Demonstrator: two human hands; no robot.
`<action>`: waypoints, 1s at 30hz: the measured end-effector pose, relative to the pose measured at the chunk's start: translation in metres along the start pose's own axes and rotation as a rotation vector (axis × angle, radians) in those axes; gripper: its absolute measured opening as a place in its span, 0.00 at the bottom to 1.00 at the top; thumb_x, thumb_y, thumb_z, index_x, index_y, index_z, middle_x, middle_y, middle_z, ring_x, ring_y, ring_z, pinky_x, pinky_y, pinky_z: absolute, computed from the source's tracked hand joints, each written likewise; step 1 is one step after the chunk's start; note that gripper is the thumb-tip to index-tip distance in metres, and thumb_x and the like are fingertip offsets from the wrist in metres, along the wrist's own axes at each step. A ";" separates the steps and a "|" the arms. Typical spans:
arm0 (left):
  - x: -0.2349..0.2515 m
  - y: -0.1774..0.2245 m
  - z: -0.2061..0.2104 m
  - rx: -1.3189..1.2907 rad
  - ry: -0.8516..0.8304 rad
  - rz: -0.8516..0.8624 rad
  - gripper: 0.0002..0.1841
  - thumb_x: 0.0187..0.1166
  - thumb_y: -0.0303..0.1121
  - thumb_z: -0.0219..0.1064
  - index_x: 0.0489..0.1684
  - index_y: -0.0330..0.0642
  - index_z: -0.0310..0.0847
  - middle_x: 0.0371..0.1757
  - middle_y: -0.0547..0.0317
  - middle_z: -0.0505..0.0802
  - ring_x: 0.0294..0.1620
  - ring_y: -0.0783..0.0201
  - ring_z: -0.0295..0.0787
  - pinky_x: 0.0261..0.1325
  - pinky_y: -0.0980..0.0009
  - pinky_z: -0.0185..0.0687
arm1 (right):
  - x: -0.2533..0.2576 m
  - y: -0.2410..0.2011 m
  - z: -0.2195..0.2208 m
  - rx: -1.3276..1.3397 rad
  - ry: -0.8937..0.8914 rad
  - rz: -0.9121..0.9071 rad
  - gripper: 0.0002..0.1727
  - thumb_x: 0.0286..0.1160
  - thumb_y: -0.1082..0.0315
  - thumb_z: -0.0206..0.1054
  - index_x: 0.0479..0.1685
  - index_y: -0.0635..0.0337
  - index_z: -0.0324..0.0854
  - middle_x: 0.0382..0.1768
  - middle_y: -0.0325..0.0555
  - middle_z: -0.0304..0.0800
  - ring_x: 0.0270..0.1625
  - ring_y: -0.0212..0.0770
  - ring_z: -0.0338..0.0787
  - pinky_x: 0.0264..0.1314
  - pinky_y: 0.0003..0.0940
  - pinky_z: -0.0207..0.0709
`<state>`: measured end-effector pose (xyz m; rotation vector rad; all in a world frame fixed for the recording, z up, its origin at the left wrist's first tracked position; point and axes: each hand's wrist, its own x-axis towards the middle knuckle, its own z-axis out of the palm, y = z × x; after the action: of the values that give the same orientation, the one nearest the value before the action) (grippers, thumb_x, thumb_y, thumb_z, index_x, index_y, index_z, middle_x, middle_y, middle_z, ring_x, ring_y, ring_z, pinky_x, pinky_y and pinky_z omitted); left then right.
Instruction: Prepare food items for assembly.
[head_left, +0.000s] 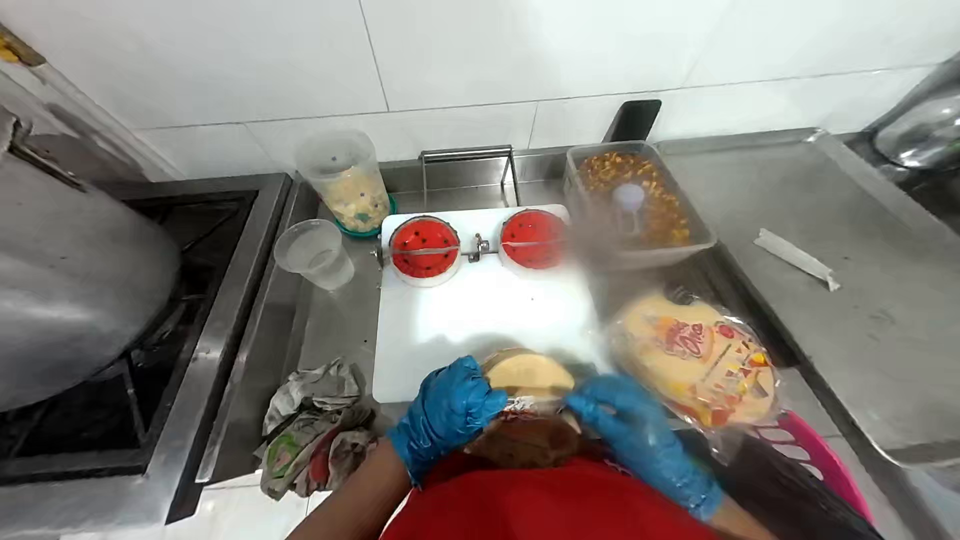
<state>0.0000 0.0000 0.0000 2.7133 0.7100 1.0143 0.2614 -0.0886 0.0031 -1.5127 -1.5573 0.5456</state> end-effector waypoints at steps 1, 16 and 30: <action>-0.004 -0.001 0.004 -0.039 0.001 0.008 0.16 0.82 0.33 0.58 0.22 0.44 0.86 0.21 0.53 0.88 0.30 0.52 0.90 0.35 0.59 0.87 | 0.014 -0.006 -0.001 0.002 -0.068 0.073 0.22 0.71 0.52 0.73 0.52 0.62 0.91 0.49 0.50 0.94 0.52 0.40 0.93 0.56 0.40 0.88; -0.007 0.005 0.011 -0.267 0.076 0.033 0.18 0.89 0.39 0.55 0.24 0.44 0.77 0.23 0.53 0.84 0.33 0.54 0.85 0.53 0.63 0.81 | 0.104 -0.029 0.030 -0.029 -0.897 -0.067 0.20 0.59 0.65 0.84 0.50 0.61 0.87 0.53 0.51 0.88 0.58 0.46 0.86 0.62 0.46 0.79; 0.068 0.005 -0.100 -0.157 -0.006 0.333 0.27 0.92 0.53 0.45 0.29 0.45 0.79 0.37 0.53 0.88 0.51 0.60 0.87 0.60 0.66 0.81 | 0.067 -0.095 -0.016 0.100 -0.226 -0.472 0.20 0.72 0.45 0.74 0.44 0.53 0.89 0.36 0.35 0.92 0.44 0.25 0.88 0.49 0.24 0.83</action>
<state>-0.0187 0.0264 0.1165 2.7471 0.1678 1.0743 0.2279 -0.0449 0.1064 -0.9838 -1.9532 0.5200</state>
